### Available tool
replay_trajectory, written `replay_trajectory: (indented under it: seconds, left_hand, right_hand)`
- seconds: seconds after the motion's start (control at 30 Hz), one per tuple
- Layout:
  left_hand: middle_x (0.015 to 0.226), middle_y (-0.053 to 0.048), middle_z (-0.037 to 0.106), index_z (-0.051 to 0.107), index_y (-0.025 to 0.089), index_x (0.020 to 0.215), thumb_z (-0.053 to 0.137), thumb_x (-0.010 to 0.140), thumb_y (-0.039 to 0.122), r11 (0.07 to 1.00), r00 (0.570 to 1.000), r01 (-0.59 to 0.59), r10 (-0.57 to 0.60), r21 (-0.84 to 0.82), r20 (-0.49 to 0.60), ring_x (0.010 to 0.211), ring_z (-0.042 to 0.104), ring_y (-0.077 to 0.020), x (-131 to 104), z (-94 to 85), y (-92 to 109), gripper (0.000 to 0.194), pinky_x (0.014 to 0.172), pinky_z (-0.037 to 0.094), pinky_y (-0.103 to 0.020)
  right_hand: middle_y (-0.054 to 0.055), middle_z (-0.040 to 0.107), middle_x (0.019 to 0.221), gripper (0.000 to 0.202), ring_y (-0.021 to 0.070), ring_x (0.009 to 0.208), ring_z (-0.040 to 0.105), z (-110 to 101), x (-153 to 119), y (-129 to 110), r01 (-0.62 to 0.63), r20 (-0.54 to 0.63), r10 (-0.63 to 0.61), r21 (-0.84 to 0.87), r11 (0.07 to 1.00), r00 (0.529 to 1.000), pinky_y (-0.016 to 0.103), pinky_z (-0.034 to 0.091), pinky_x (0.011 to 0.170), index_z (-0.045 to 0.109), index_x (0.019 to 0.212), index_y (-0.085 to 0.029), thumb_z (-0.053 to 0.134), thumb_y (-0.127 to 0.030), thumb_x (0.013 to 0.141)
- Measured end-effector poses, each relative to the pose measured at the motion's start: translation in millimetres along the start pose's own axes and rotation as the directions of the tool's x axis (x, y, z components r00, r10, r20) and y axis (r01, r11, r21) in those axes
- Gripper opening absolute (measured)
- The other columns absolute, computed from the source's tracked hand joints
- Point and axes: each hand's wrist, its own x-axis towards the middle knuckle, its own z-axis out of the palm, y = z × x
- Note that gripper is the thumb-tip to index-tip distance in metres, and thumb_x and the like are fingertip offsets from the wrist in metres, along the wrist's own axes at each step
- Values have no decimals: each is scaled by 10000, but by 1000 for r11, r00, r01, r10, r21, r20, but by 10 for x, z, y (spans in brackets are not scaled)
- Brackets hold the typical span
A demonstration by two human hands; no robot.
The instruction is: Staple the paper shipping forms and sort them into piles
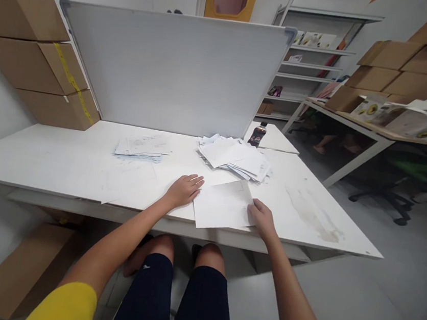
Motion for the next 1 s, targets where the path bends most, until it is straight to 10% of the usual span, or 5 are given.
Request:
replay_trajectory:
  seconds: [0.4, 1.0]
  left_hand:
    - [1368, -118, 574, 548, 180, 1317, 407, 969, 151, 985, 969, 163, -170, 52, 177, 1348, 457, -232, 8, 119, 207, 377, 1120, 353, -455]
    - [1295, -118, 622, 489, 160, 1343, 436, 951, 197, 969, 967, 248, -247, -11, 65, 1148, 596, -224, -73, 26, 260, 397, 927, 460, -374]
  right_hand:
    - [-33, 440, 586, 185, 161, 634, 417, 22, -38, -36, 18, -5, -18, -42, 999, 1000, 268, 291, 567, 488, 671, -222, 446, -400, 695]
    - [-31, 457, 600, 190, 165, 637, 421, 97, -65, -51, 47, -19, -50, -107, 993, 999, 266, 292, 572, 486, 665, -228, 414, -402, 696]
